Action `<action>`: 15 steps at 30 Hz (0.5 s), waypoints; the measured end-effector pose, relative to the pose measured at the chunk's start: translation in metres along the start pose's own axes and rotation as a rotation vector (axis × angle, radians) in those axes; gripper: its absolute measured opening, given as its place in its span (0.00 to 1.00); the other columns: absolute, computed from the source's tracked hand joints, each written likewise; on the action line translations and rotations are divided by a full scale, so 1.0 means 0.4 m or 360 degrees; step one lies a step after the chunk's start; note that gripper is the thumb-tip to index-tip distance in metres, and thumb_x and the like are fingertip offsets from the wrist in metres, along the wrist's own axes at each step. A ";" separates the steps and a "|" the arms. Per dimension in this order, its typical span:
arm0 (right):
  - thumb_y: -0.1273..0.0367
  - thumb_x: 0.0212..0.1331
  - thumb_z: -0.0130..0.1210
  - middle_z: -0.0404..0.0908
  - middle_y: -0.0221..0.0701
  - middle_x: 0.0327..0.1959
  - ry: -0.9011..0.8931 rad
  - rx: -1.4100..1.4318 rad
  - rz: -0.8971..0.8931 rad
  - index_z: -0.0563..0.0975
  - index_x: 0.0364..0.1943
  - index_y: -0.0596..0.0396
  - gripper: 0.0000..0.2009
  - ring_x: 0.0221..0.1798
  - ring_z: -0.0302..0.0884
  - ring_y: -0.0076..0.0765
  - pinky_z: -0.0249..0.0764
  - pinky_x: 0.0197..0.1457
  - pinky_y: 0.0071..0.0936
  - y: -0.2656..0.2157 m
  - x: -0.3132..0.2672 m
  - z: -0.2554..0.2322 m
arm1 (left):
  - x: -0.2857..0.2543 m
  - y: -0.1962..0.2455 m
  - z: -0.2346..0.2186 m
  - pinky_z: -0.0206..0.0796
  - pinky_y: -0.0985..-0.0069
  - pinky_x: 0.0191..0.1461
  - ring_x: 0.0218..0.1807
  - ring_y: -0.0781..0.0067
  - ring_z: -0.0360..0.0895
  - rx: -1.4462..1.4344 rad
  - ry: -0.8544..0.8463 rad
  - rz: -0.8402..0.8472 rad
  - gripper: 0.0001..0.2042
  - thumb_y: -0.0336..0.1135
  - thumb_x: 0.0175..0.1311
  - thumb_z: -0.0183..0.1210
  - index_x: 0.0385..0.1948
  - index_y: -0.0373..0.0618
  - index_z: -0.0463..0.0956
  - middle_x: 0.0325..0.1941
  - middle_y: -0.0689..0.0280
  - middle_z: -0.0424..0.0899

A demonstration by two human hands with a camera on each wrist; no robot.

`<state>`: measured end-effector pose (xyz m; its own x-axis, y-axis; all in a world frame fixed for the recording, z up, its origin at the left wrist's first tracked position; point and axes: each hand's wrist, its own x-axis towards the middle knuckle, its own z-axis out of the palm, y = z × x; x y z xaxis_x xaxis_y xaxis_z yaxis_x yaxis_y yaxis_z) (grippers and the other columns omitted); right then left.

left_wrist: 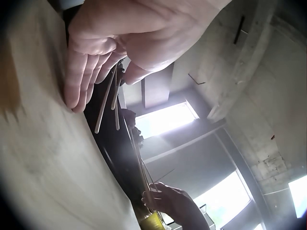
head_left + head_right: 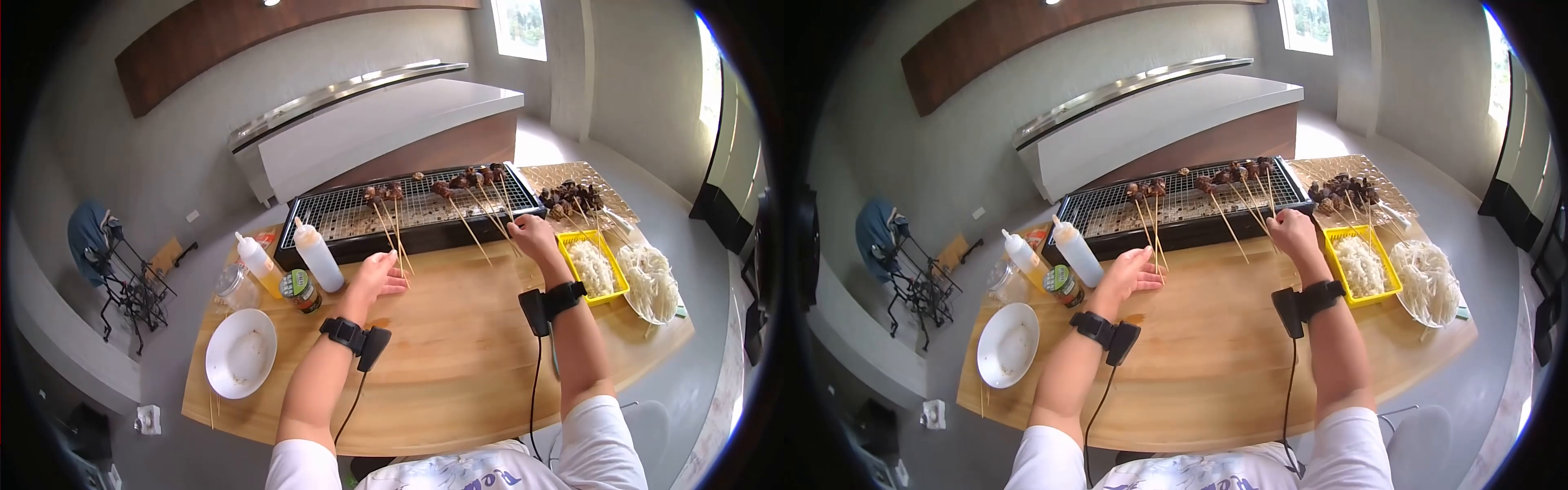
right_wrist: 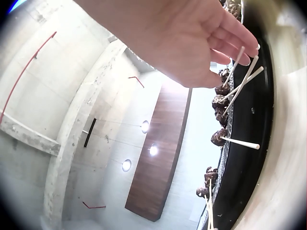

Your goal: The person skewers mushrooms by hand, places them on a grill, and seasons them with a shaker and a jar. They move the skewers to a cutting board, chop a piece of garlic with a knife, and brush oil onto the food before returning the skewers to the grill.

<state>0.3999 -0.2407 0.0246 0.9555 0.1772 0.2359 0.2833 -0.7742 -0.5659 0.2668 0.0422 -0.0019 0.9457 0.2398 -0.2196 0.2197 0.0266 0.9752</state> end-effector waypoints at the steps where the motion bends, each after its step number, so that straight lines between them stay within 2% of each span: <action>1: 0.60 0.52 0.50 0.80 0.46 0.33 -0.0053 0.0073 0.0011 0.77 0.33 0.62 0.16 0.40 0.79 0.44 0.73 0.44 0.36 0.004 0.007 0.002 | 0.016 -0.006 0.000 0.75 0.67 0.40 0.37 0.59 0.79 -0.0163 -0.0133 -0.0101 0.18 0.45 0.66 0.46 0.45 0.38 0.64 0.36 0.52 0.77; 2: 0.60 0.52 0.50 0.80 0.46 0.33 -0.0052 0.0077 0.0014 0.77 0.33 0.62 0.16 0.40 0.79 0.44 0.73 0.44 0.36 0.021 0.026 0.019 | 0.017 -0.005 0.011 0.75 0.65 0.40 0.36 0.57 0.79 -0.0200 -0.0158 -0.0078 0.18 0.46 0.66 0.46 0.44 0.38 0.65 0.37 0.51 0.78; 4: 0.65 0.53 0.49 0.80 0.44 0.27 -0.0461 0.0892 0.0283 0.76 0.32 0.63 0.13 0.30 0.81 0.38 0.77 0.31 0.30 0.064 0.065 0.056 | 0.018 0.007 0.018 0.75 0.66 0.38 0.35 0.58 0.79 -0.0215 -0.0180 -0.0080 0.17 0.46 0.66 0.46 0.42 0.38 0.66 0.35 0.53 0.78; 5: 0.65 0.53 0.49 0.80 0.44 0.27 -0.0460 0.0896 0.0293 0.76 0.32 0.63 0.13 0.30 0.81 0.38 0.77 0.31 0.30 0.061 0.060 0.055 | 0.023 0.008 0.023 0.75 0.66 0.37 0.33 0.58 0.80 -0.0231 -0.0206 -0.0085 0.17 0.46 0.66 0.45 0.39 0.39 0.68 0.33 0.55 0.78; 7: 0.65 0.58 0.47 0.80 0.43 0.27 -0.0644 0.1496 0.0397 0.74 0.36 0.66 0.13 0.26 0.81 0.39 0.80 0.28 0.31 0.051 0.044 0.067 | 0.043 -0.006 0.002 0.75 0.66 0.34 0.30 0.59 0.80 -0.0154 -0.0190 -0.0075 0.16 0.46 0.66 0.45 0.36 0.39 0.69 0.30 0.57 0.78; 9: 0.66 0.59 0.47 0.80 0.43 0.27 -0.0660 0.1547 0.0462 0.73 0.37 0.66 0.14 0.27 0.81 0.40 0.81 0.31 0.33 0.034 0.035 0.076 | 0.049 -0.007 -0.019 0.75 0.67 0.32 0.28 0.59 0.80 -0.0064 -0.0174 -0.0064 0.16 0.45 0.66 0.45 0.34 0.40 0.71 0.28 0.59 0.78; 11: 0.67 0.60 0.46 0.80 0.43 0.28 -0.0752 0.1688 0.0468 0.73 0.38 0.66 0.13 0.28 0.81 0.40 0.80 0.31 0.33 0.021 0.029 0.081 | 0.047 -0.007 -0.039 0.74 0.67 0.28 0.25 0.61 0.80 -0.0072 0.0025 -0.0033 0.15 0.44 0.66 0.45 0.30 0.41 0.72 0.24 0.63 0.77; 12: 0.68 0.60 0.46 0.80 0.44 0.30 -0.0855 0.1818 0.0468 0.72 0.39 0.66 0.12 0.30 0.81 0.39 0.80 0.34 0.33 0.028 0.035 0.090 | 0.046 -0.005 -0.050 0.74 0.67 0.28 0.25 0.61 0.80 -0.0081 0.0056 -0.0051 0.15 0.44 0.66 0.45 0.30 0.41 0.71 0.24 0.62 0.77; 15: 0.71 0.57 0.48 0.79 0.45 0.31 -0.0911 0.2034 0.0526 0.72 0.38 0.67 0.11 0.31 0.81 0.42 0.80 0.36 0.35 0.023 0.036 0.103 | 0.035 -0.006 -0.065 0.74 0.66 0.29 0.26 0.62 0.80 -0.0060 0.0096 -0.0064 0.14 0.44 0.65 0.46 0.32 0.41 0.71 0.24 0.63 0.77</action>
<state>0.4198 -0.2203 -0.0096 0.8050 0.5534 -0.2138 -0.3684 0.1837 -0.9114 0.2734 0.0710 -0.0065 0.9199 0.2956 -0.2576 0.2469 0.0737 0.9662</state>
